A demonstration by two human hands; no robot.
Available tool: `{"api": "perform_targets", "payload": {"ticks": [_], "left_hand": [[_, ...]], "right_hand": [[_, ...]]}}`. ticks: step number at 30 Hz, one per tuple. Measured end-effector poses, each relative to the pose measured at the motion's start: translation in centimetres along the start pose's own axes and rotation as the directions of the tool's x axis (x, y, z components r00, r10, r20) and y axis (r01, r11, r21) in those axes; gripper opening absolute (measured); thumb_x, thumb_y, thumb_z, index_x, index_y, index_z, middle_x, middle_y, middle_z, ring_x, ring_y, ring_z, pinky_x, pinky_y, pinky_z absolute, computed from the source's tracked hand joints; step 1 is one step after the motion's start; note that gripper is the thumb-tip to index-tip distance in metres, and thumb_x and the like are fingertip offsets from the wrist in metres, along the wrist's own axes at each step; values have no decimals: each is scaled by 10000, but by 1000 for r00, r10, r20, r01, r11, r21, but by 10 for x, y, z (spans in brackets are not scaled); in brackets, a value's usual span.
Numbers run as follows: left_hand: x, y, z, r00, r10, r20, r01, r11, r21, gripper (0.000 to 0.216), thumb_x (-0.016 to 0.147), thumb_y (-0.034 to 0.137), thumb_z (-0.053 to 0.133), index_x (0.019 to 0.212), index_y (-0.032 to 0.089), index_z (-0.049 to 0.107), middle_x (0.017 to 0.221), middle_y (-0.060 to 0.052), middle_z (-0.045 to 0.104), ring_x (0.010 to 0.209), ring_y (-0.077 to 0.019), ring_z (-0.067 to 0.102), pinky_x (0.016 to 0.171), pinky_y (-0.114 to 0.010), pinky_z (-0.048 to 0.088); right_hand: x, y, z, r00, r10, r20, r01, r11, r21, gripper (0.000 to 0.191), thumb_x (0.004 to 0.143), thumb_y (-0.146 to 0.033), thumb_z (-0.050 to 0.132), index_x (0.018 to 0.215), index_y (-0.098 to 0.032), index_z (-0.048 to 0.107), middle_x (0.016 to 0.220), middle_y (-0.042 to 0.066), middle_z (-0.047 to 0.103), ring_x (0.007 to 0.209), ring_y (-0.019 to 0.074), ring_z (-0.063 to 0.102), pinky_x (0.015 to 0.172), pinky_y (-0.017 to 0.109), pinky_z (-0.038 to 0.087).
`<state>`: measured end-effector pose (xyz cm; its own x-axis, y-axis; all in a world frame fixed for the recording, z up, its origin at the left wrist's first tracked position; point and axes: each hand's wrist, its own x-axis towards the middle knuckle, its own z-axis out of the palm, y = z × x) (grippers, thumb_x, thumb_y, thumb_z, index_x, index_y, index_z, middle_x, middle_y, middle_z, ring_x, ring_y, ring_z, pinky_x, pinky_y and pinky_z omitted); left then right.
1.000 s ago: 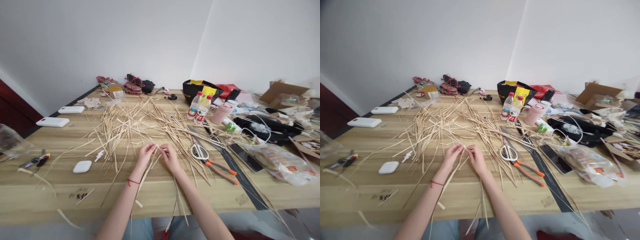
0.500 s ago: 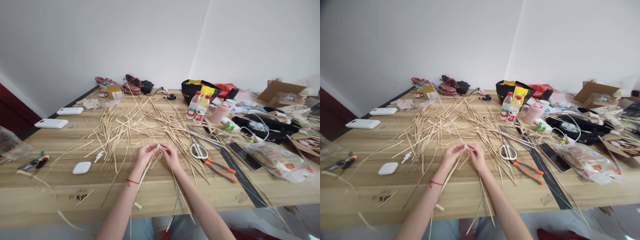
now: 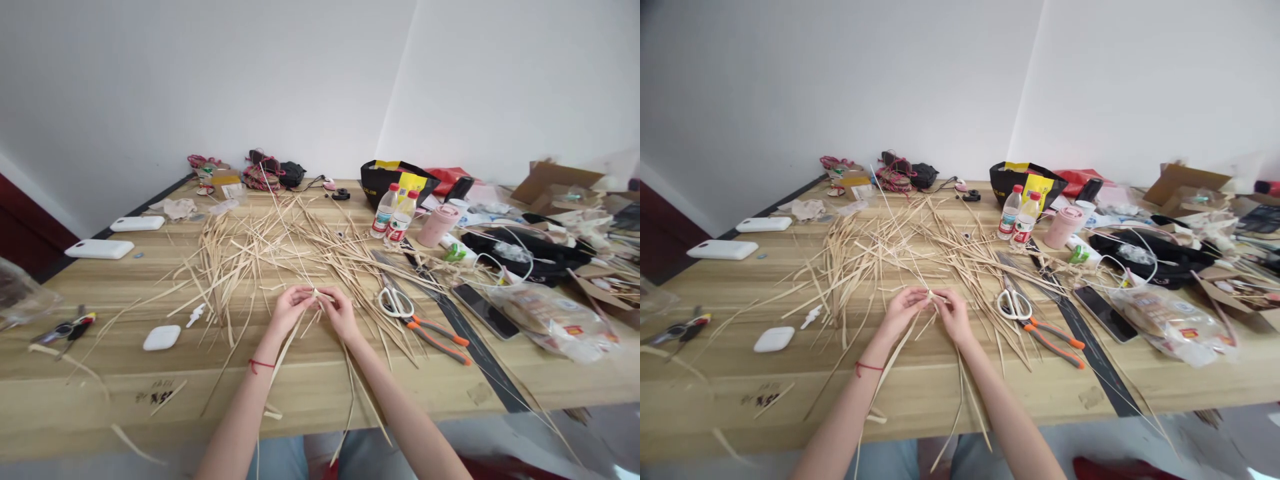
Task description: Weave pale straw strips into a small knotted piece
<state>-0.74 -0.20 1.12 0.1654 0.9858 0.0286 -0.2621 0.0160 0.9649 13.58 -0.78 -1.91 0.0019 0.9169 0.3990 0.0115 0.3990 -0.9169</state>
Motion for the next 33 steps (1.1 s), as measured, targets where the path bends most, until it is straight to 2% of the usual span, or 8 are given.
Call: {"api": "perform_targets", "payload": {"ticks": [6, 10, 12, 17, 24, 33], "left_hand": [[0, -6, 0, 996, -49, -72, 48, 999, -6, 286, 614, 205, 753, 864, 132, 634, 800, -35, 682, 739, -157, 642, 736, -306, 536], [0, -10, 0, 993, -99, -67, 99, 995, -14, 255, 613, 207, 750, 836, 124, 659, 813, -50, 696, 762, -165, 643, 751, -294, 517], [0, -11, 0, 992, -108, -66, 107, 994, -20, 242, 615, 210, 748, 825, 124, 663, 808, -49, 697, 765, -164, 643, 747, -285, 514], [1, -11, 1, 993, -92, -79, 91, 996, -15, 254, 592, 218, 768, 797, 122, 652, 782, -39, 685, 737, -156, 642, 722, -274, 519], [2, -13, 1, 991, -53, -124, 41, 995, -96, 306, 539, 191, 795, 769, 125, 604, 758, -23, 660, 731, -159, 632, 670, -289, 545], [2, -8, -1, 997, -39, -74, 32, 995, -93, 317, 565, 176, 775, 822, 136, 594, 739, -18, 650, 715, -153, 624, 669, -288, 540]], "right_hand": [[-1, -6, -2, 997, -75, 24, 77, 990, -115, 192, 847, -285, 529, 990, -229, 644, 949, 74, 636, 863, 199, 613, 664, 300, 531], [-2, -10, -4, 984, -168, 66, 179, 957, -227, 203, 866, -252, 494, 1013, -227, 632, 933, 76, 640, 867, 195, 603, 755, 339, 503], [-3, -10, -4, 982, -179, 63, 189, 953, -237, 209, 869, -251, 485, 1020, -229, 629, 940, 77, 640, 876, 198, 601, 763, 342, 500], [-2, -8, -2, 996, -94, 2, 94, 983, -161, 208, 861, -291, 499, 1007, -232, 635, 964, 78, 641, 885, 201, 609, 677, 302, 525], [-2, -5, -1, 1000, -21, 15, 22, 997, -70, 210, 836, -318, 540, 991, -230, 652, 973, 79, 645, 890, 211, 617, 652, 299, 541], [-1, -4, 1, 999, 36, 14, -36, 999, 27, 248, 818, -344, 566, 1021, -231, 654, 1004, 79, 648, 903, 220, 623, 680, 317, 549]]}}
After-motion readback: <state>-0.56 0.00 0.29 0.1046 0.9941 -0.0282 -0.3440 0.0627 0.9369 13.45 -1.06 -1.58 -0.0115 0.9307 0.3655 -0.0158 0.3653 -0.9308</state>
